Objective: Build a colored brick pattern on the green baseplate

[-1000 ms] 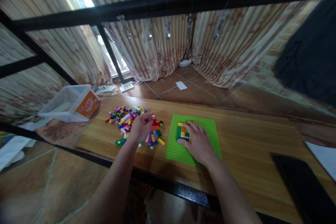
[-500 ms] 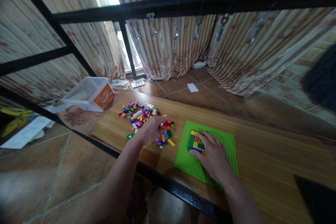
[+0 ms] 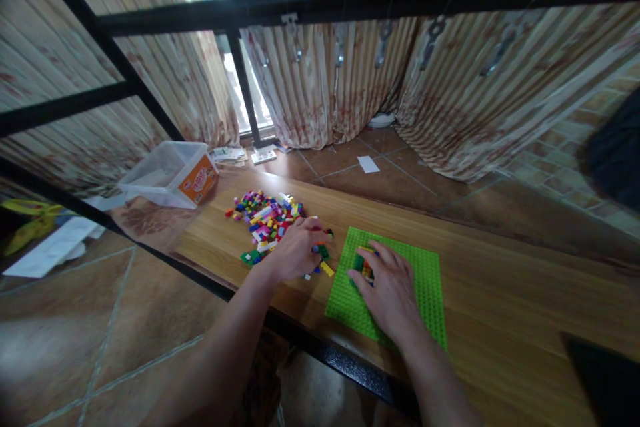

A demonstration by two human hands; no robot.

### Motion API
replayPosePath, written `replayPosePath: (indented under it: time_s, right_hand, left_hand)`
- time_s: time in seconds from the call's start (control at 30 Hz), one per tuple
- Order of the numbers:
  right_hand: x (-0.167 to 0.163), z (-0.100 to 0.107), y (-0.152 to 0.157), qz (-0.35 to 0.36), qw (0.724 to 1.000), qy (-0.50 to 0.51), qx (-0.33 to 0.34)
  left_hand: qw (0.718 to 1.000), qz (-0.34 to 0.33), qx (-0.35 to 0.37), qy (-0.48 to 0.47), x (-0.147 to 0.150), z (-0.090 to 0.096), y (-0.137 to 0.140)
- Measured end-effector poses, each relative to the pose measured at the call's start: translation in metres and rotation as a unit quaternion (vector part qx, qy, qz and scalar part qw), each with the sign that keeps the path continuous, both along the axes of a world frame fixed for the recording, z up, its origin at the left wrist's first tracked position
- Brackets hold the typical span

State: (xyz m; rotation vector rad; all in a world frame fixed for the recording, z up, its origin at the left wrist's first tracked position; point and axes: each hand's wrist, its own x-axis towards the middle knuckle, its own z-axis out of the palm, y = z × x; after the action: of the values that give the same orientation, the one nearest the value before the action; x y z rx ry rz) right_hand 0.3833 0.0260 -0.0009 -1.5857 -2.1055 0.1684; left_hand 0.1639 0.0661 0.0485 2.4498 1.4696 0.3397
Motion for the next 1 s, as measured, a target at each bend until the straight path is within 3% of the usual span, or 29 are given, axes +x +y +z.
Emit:
replayPosePath:
  time_s: [0.17, 0.5, 0.6, 0.83, 1.0]
  right_hand:
    - [0.008, 0.007, 0.005, -0.047, 0.997, 0.059, 0.021]
    - [0.027, 0.015, 0.007, -0.088, 0.987, 0.119, 0.062]
    - [0.03, 0.02, 0.006, -0.111, 0.981, 0.149, 0.062]
    - [0.027, 0.024, 0.004, -0.115, 0.974, 0.188, 0.048]
    - [0.018, 0.026, 0.002, -0.06, 0.98, 0.189, 0.027]
  left_hand:
    - [0.999, -0.004, -0.006, 0.033, 0.01, -0.004, -0.005]
    - [1.0, 0.024, 0.012, -0.001, 0.014, -0.006, 0.002]
    - [0.998, 0.009, 0.009, -0.059, 0.014, -0.003, 0.005]
    - [0.971, -0.011, -0.074, -0.229, 0.031, -0.003, 0.006]
    - [0.919, 0.039, -0.194, -0.34, 0.054, -0.012, 0.002]
